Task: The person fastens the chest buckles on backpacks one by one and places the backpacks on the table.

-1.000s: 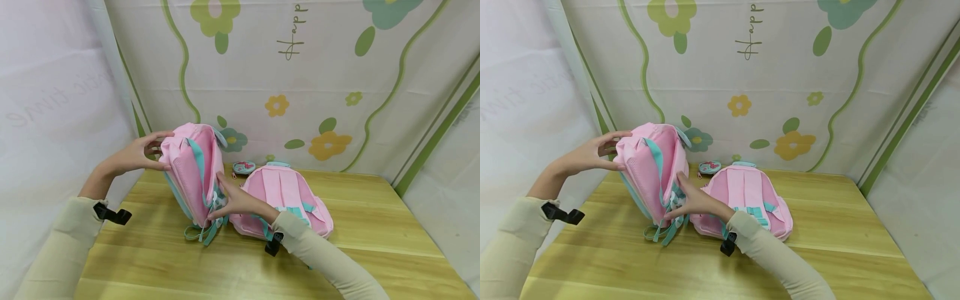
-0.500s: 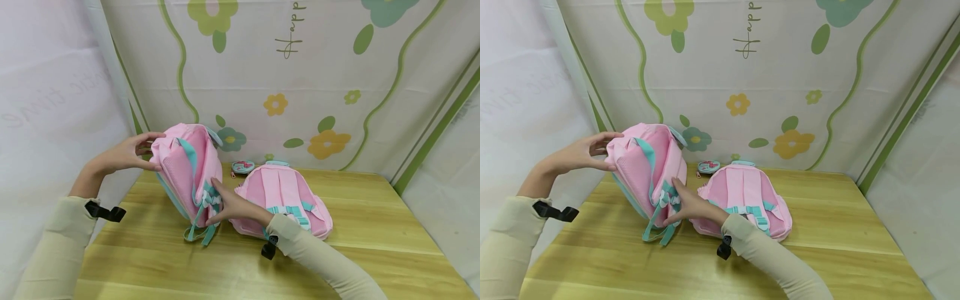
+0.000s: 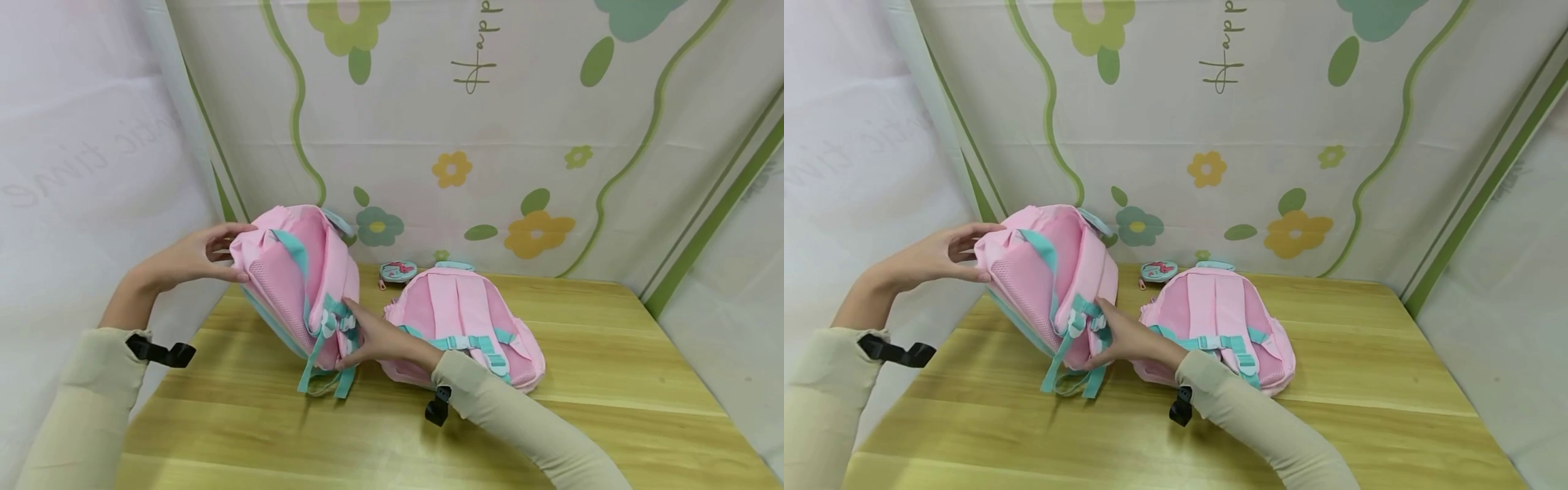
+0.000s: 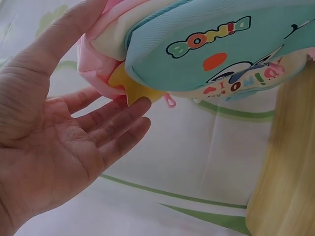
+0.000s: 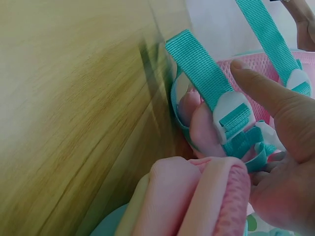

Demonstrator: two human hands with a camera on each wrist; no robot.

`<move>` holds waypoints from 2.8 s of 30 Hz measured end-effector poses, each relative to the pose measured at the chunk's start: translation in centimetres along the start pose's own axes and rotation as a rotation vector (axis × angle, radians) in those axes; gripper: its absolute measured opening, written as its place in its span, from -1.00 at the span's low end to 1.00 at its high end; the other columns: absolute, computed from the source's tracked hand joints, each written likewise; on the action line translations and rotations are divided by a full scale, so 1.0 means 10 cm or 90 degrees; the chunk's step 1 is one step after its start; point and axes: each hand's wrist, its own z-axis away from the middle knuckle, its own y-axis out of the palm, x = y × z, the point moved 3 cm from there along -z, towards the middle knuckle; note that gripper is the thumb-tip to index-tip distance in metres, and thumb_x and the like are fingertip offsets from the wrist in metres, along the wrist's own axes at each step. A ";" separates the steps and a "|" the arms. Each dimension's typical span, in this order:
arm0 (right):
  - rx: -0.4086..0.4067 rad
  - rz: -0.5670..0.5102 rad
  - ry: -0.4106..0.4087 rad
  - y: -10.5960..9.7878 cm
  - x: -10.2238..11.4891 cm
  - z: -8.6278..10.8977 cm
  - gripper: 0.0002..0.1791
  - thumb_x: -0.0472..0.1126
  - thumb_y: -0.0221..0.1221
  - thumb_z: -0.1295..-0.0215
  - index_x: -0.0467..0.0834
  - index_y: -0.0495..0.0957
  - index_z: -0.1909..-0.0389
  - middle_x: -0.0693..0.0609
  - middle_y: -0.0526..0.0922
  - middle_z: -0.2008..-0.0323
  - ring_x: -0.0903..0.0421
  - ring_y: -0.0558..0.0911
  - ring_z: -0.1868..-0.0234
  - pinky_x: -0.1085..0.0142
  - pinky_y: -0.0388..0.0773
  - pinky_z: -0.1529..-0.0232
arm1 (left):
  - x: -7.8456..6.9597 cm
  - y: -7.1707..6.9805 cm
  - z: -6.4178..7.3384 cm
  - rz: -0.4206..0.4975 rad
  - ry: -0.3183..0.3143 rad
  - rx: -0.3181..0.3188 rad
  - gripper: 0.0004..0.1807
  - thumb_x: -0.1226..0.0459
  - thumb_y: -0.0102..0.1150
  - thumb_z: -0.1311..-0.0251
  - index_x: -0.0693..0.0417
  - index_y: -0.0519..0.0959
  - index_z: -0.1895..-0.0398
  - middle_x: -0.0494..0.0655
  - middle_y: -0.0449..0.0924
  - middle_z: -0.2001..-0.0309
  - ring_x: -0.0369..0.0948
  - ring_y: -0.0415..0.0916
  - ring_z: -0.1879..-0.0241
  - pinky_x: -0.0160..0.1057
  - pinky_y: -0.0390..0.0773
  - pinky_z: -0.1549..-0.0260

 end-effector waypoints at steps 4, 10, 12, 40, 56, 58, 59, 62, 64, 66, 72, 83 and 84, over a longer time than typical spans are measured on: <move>0.000 0.015 0.010 0.00 -0.03 0.01 0.35 -0.09 0.57 -0.04 -0.04 -0.21 -0.66 -0.01 0.06 -0.62 0.06 0.14 -0.60 0.09 0.21 -0.54 | 0.07 0.00 0.03 0.004 0.001 -0.007 -0.15 0.40 0.42 -0.17 -0.01 0.24 -0.52 -0.14 0.37 -0.33 -0.52 0.49 -0.15 -0.47 0.56 -0.03; 0.004 0.029 0.024 0.00 -0.06 0.03 0.37 -0.09 0.58 -0.01 -0.04 -0.20 -0.66 -0.02 0.02 -0.64 0.04 0.12 -0.61 0.06 0.19 -0.54 | 0.17 -0.01 0.07 0.014 -0.005 -0.012 -0.17 0.41 0.38 -0.20 0.01 0.24 -0.52 -0.30 0.39 -0.30 -0.55 0.44 -0.17 -0.50 0.53 -0.04; 0.005 0.035 0.023 0.00 -0.06 0.04 0.38 -0.09 0.59 0.01 -0.03 -0.20 -0.66 -0.01 0.02 -0.64 0.04 0.11 -0.61 0.06 0.19 -0.55 | 0.20 -0.01 0.09 0.015 -0.006 -0.016 -0.19 0.41 0.37 -0.20 0.03 0.25 -0.51 -0.35 0.40 -0.28 -0.54 0.44 -0.16 -0.49 0.53 -0.03; -0.009 0.120 0.011 0.00 -0.04 0.01 0.26 -0.18 0.58 -0.01 -0.04 -0.03 -0.64 0.00 0.19 -0.58 0.07 0.24 -0.56 0.15 0.28 -0.51 | 0.53 -0.03 0.25 0.024 -0.014 -0.004 -0.22 0.41 0.34 -0.24 0.06 0.25 -0.51 -0.46 0.43 -0.24 -0.51 0.45 -0.15 -0.45 0.54 -0.01; -0.006 0.172 0.040 -0.04 -0.03 0.14 0.24 -0.08 0.57 -0.04 -0.02 -0.03 -0.64 -0.02 0.22 -0.57 0.05 0.32 -0.51 0.11 0.38 -0.44 | 0.79 0.07 0.26 0.052 -0.016 0.041 -0.22 0.39 0.33 -0.26 0.12 0.22 -0.52 -0.46 0.49 -0.21 -0.50 0.49 -0.13 -0.39 0.58 0.00; -0.006 0.188 0.042 -0.04 -0.02 0.16 0.24 -0.07 0.57 -0.04 -0.01 -0.02 -0.64 -0.02 0.23 -0.56 0.05 0.34 -0.51 0.11 0.40 -0.42 | 0.83 0.11 0.27 0.056 -0.016 0.045 -0.22 0.40 0.34 -0.25 0.14 0.23 -0.51 -0.45 0.50 -0.20 -0.50 0.49 -0.12 -0.39 0.58 0.01; -0.006 0.200 0.042 -0.04 -0.02 0.16 0.24 -0.06 0.57 -0.04 0.00 -0.02 -0.64 -0.01 0.24 -0.56 0.06 0.35 -0.50 0.12 0.41 -0.42 | 0.85 0.12 0.27 0.059 -0.015 0.049 -0.22 0.40 0.33 -0.25 0.15 0.22 -0.51 -0.44 0.49 -0.20 -0.50 0.49 -0.13 -0.39 0.58 0.01; -0.005 0.227 0.039 -0.04 -0.01 0.17 0.23 -0.04 0.56 -0.04 0.00 -0.01 -0.64 0.00 0.24 -0.56 0.06 0.36 -0.50 0.12 0.42 -0.41 | 0.91 0.18 0.29 0.066 -0.017 0.062 -0.21 0.41 0.32 -0.25 0.15 0.19 -0.52 -0.42 0.48 -0.21 -0.48 0.48 -0.13 -0.37 0.57 0.02; 0.000 0.240 0.039 -0.03 0.01 0.18 0.22 -0.01 0.56 -0.05 0.00 0.00 -0.63 0.01 0.25 -0.56 0.05 0.36 -0.50 0.11 0.42 -0.41 | 0.97 0.21 0.31 0.066 -0.022 0.072 -0.19 0.41 0.32 -0.25 0.13 0.18 -0.53 -0.43 0.46 -0.22 -0.50 0.47 -0.13 -0.35 0.58 0.03; 0.009 0.245 0.044 -0.03 0.02 0.19 0.20 0.01 0.55 -0.06 0.02 0.01 -0.63 0.02 0.24 -0.57 0.05 0.34 -0.51 0.08 0.42 -0.41 | 1.02 0.24 0.31 0.067 -0.030 0.088 -0.17 0.39 0.32 -0.25 0.12 0.15 -0.55 -0.42 0.44 -0.23 -0.50 0.47 -0.13 -0.30 0.59 0.04; 0.024 0.244 0.053 -0.01 0.05 0.20 0.18 0.03 0.53 -0.08 0.03 0.01 -0.64 0.04 0.20 -0.58 0.05 0.29 -0.55 0.02 0.40 -0.42 | 1.16 0.31 0.32 0.081 -0.052 0.106 -0.10 0.37 0.32 -0.24 0.11 0.07 -0.59 -0.39 0.39 -0.26 -0.48 0.48 -0.13 -0.26 0.60 0.02; 0.021 0.253 0.052 0.00 0.05 0.18 0.19 0.05 0.54 -0.07 -0.02 0.03 -0.63 0.02 0.16 -0.60 0.04 0.24 -0.57 0.06 0.36 -0.45 | 1.26 0.34 0.34 0.100 -0.074 0.148 -0.02 0.35 0.32 -0.24 0.22 -0.05 -0.61 0.33 0.01 -0.54 -0.67 0.35 -0.14 -0.36 0.55 -0.03; 0.021 0.254 0.054 0.01 0.04 0.18 0.19 0.06 0.53 -0.07 -0.01 0.02 -0.63 0.02 0.15 -0.60 0.05 0.23 -0.58 0.06 0.35 -0.46 | 1.27 0.34 0.34 0.103 -0.075 0.153 -0.02 0.35 0.32 -0.24 0.23 -0.06 -0.61 0.37 -0.02 -0.55 -0.67 0.36 -0.13 -0.37 0.55 -0.03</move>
